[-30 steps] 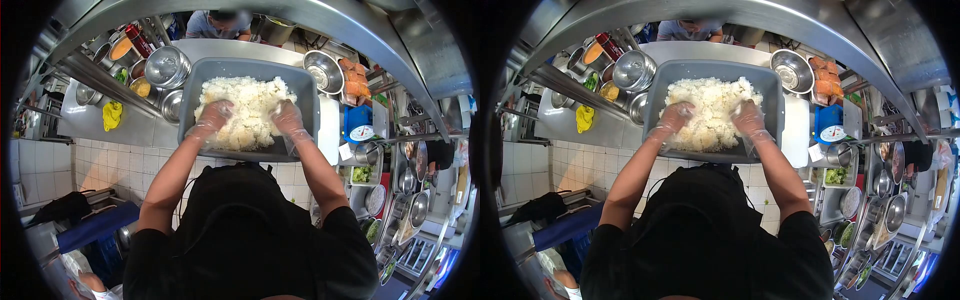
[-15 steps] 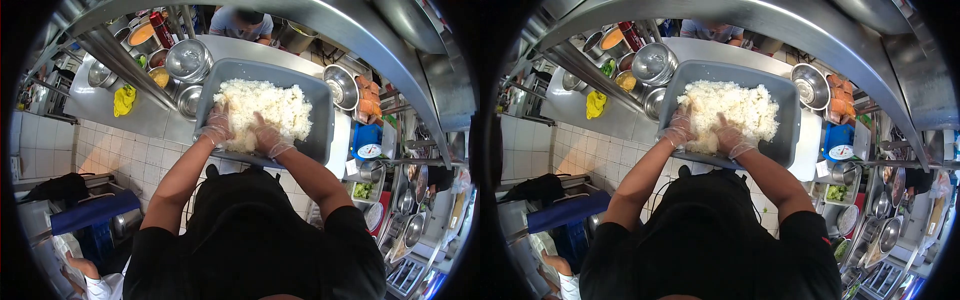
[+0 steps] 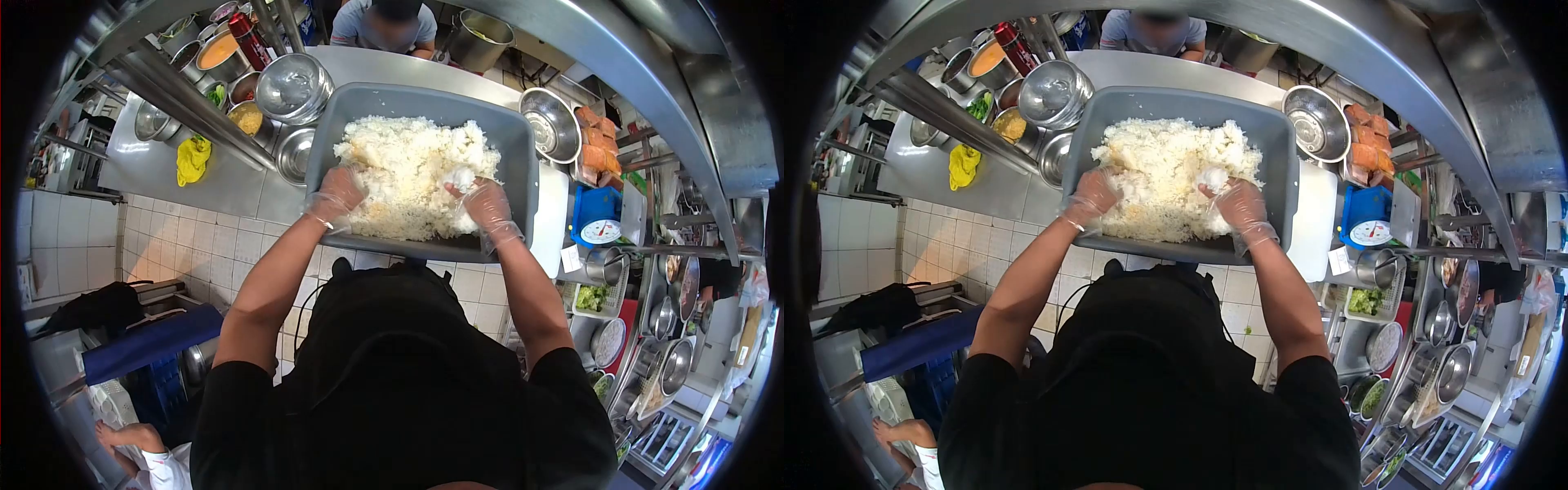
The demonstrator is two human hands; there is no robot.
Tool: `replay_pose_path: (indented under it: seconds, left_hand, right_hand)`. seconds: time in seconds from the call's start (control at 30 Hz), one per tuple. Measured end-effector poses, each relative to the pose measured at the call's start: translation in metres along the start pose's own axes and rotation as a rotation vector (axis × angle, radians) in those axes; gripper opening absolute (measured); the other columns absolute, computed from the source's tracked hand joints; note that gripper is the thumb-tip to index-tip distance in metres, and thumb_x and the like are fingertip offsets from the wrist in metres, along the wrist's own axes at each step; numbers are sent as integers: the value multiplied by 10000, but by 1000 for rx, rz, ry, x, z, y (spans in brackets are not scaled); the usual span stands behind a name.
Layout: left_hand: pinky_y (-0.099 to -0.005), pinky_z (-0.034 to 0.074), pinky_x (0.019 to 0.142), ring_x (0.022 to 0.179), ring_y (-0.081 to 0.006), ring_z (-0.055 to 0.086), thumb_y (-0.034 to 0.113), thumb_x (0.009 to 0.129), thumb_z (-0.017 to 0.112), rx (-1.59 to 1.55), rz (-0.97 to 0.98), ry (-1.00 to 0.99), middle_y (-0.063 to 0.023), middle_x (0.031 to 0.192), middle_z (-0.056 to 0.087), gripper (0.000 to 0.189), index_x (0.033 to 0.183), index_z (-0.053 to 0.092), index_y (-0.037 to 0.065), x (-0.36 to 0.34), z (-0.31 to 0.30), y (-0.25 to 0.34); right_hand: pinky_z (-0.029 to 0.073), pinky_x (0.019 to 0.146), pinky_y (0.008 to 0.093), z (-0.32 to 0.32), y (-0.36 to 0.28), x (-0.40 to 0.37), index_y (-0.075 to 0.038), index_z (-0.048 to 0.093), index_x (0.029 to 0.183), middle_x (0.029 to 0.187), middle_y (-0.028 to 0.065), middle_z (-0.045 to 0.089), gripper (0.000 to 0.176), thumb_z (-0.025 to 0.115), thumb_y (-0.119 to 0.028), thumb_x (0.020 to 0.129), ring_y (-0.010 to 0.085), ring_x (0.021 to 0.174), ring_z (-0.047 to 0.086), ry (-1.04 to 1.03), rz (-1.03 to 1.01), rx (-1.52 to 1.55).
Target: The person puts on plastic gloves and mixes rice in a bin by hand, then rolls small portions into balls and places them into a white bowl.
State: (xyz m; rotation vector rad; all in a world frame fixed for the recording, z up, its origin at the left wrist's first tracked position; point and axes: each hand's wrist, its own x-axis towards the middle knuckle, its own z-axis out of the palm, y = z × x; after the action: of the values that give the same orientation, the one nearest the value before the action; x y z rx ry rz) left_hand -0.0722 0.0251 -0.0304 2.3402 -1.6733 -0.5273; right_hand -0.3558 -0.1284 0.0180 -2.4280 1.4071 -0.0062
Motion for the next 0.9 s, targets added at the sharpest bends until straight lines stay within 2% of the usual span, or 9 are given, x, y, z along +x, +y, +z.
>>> replay_pose_path:
  seconds: [0.07,0.23,0.4,0.47,0.57,0.7,0.8,0.83,0.9]
  left_hand:
    - [-393,558,767,812,-357,711,366,848,722,-385,75,270,-246,841,704,454,1101,705,-11,-9,-21,18]
    - [-392,542,720,694,-376,681,491,895,688,-362,-6,273,-220,723,679,543,1049,704,-30,6,-41,54]
    - [-353,501,651,631,-250,628,304,941,637,-608,20,343,-139,689,653,298,927,695,12,19,-28,61]
    - [-372,516,663,649,-295,652,251,922,632,-670,45,401,-166,698,659,250,925,692,8,26,-23,56]
    - [-384,525,739,777,-331,678,55,829,636,-729,64,510,-165,819,682,96,922,651,32,27,-22,54]
    - [-379,492,871,965,-367,633,-111,690,609,-552,135,694,-174,1006,634,359,1011,594,48,21,-20,41]
    - [-385,497,855,1004,-345,628,-105,689,625,-497,133,692,-177,1036,625,428,1084,578,50,17,-21,31]
    - [-384,498,878,1074,-321,603,-93,695,659,-606,51,555,-174,1103,609,505,1166,552,52,15,-24,24]
    - [-384,499,902,1144,-297,578,-81,701,693,-682,-17,396,-171,1170,594,588,1248,526,54,12,-30,16]
  right_hand:
    - [549,847,419,-22,-10,-8,87,697,969,868,283,693,786,589,-684,861,399,884,695,-16,40,-20]
    - [562,805,460,-35,-20,-2,64,703,844,810,305,684,743,551,-661,899,436,841,699,1,123,-41]
    - [546,850,410,-52,-17,14,76,691,966,888,280,702,582,629,-499,903,410,900,698,122,81,356]
    - [541,857,393,-56,-15,15,79,679,1014,922,272,705,551,665,-459,892,390,913,699,175,26,491]
    - [459,988,421,-71,-24,11,7,468,1309,1336,253,523,683,711,-457,871,360,1127,598,4,-57,319]
    - [351,1130,439,-49,-36,23,-15,424,1440,1541,317,278,805,701,-489,852,467,1360,408,-178,-209,339]
    - [308,1167,509,16,-49,35,-119,205,1581,1583,354,126,919,634,-522,876,537,1404,314,-293,-308,-463]
    - [308,1167,509,26,-47,40,-119,205,1581,1583,354,126,919,634,-522,876,537,1404,314,-293,-300,-448]
    - [261,1167,573,48,-40,44,-38,283,1545,1611,169,270,827,544,-521,928,514,1480,112,-301,-196,-416]
